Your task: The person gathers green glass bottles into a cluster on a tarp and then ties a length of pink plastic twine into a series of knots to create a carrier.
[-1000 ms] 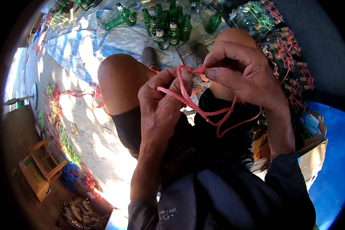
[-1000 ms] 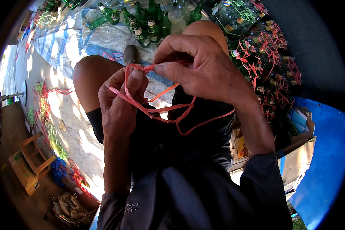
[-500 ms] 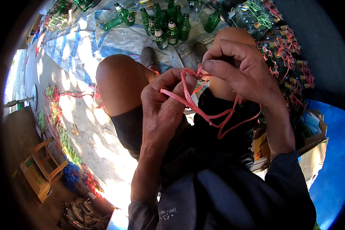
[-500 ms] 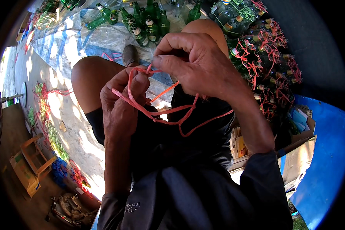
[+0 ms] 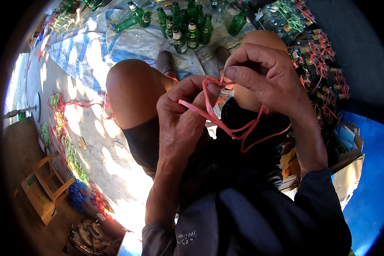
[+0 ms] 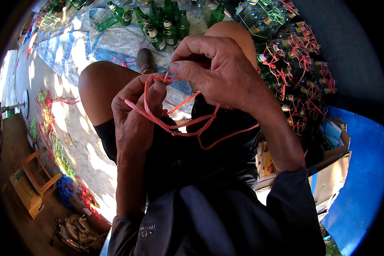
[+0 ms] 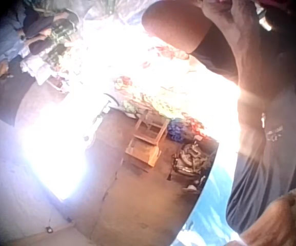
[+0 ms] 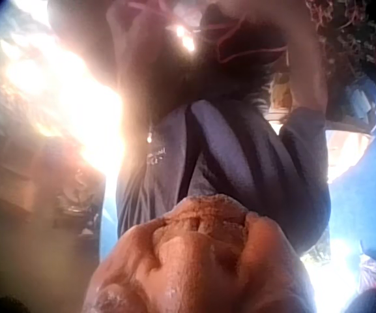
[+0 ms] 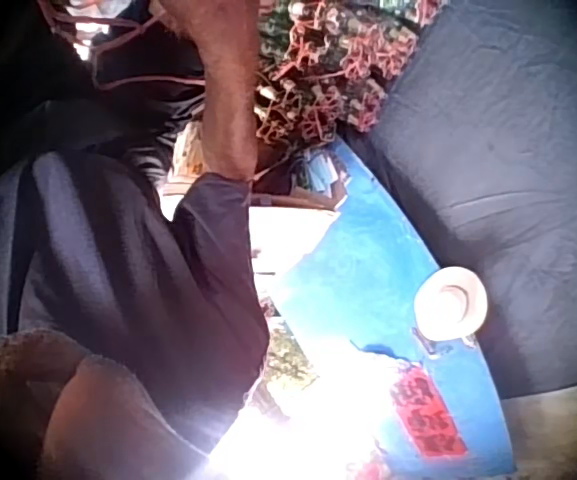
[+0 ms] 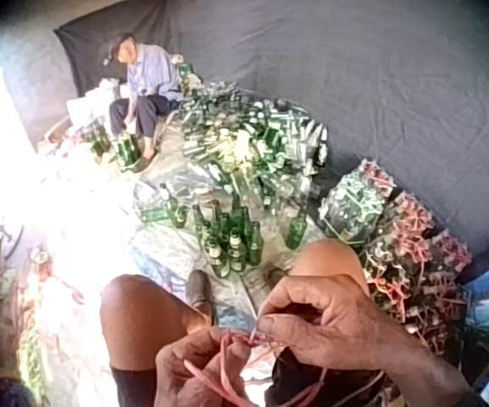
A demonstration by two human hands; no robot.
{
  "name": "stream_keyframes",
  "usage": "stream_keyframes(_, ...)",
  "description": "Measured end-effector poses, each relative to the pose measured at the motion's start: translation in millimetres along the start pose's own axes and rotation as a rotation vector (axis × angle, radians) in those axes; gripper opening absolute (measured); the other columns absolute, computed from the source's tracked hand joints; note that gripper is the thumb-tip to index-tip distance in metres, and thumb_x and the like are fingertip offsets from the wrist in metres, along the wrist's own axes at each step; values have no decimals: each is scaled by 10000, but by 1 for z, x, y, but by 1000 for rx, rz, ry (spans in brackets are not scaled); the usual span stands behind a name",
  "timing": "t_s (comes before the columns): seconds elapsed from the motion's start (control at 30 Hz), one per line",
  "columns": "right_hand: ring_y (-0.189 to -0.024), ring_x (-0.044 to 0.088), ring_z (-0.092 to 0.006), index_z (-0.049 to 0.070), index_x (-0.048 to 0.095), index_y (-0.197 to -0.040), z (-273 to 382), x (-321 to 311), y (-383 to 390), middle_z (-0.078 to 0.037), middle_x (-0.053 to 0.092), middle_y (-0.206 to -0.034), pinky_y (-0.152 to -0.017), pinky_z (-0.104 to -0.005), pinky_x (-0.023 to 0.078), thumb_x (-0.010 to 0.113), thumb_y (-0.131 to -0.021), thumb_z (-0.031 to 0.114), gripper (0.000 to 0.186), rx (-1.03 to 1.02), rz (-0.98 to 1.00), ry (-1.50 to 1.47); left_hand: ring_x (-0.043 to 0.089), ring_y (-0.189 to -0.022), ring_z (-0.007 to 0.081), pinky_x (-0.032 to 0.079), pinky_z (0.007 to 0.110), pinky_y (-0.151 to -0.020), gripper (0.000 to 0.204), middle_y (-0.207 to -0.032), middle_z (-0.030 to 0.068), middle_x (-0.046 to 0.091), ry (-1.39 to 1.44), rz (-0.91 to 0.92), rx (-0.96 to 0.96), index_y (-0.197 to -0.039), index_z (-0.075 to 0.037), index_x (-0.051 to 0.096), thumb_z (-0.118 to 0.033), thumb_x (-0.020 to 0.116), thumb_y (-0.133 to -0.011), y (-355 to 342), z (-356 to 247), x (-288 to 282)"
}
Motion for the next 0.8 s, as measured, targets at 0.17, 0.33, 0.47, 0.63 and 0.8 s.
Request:
stream_keyframes(0.17, -700, 608, -103, -7, 689, -950, 6, 3, 4, -56, 671, -813, -657, -263, 492, 692, -904, 129, 144, 54, -36, -37, 551, -703, 21, 432, 188, -612, 241, -809, -12, 673, 66, 63, 2, -1043, 25, 715, -206, 690, -981, 1, 1, -5)
stream_keyframes(0.33, -848, 650, -173, -1, 685, -1009, 26, -4, 4, -64, 656, -888, -817, -298, 514, 738, -873, 132, 197, -260, -149, 299, 579, -746, 25, 459, 194, -642, 187, -833, -4, 684, 24, -5, 87, -1039, 33, 709, -140, 696, -968, 0, 2, -4)
stream_keyframes(0.47, -845, 658, -217, 10, 680, -1001, 51, 0, 16, -80, 646, -872, -801, -342, 520, 792, -810, 159, 267, -248, -113, 389, 596, -774, 29, 481, 206, -665, 147, -850, 17, 696, -198, -84, 251, -1013, 43, 698, -91, 687, -952, 0, -3, 0)
stream_keyframes(0.63, -731, 569, -105, 2, 652, -970, 56, 19, 27, -42, 620, -833, -658, -251, 464, 811, -844, 197, 281, 30, 38, 118, 594, -729, 48, 483, 220, -651, 119, -793, 19, 666, -286, -110, 420, -1005, 12, 701, -51, 703, -904, 2, 0, -1)
stream_keyframes(0.8, -687, 523, -44, -3, 642, -956, 45, 22, 34, 13, 613, -834, -601, -211, 424, 729, -915, 119, 156, 117, 29, -225, 537, -599, 100, 433, 245, -559, 167, -710, 23, 567, -540, -175, 571, -974, -23, 711, 38, 735, -821, 3, -4, -1)
Point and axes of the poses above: each hand's wrist, its own y-axis away from the middle knuckle, its own x-axis out of the palm, z = x × y, the point moved 1 cm from there along -y, towards the middle knuckle
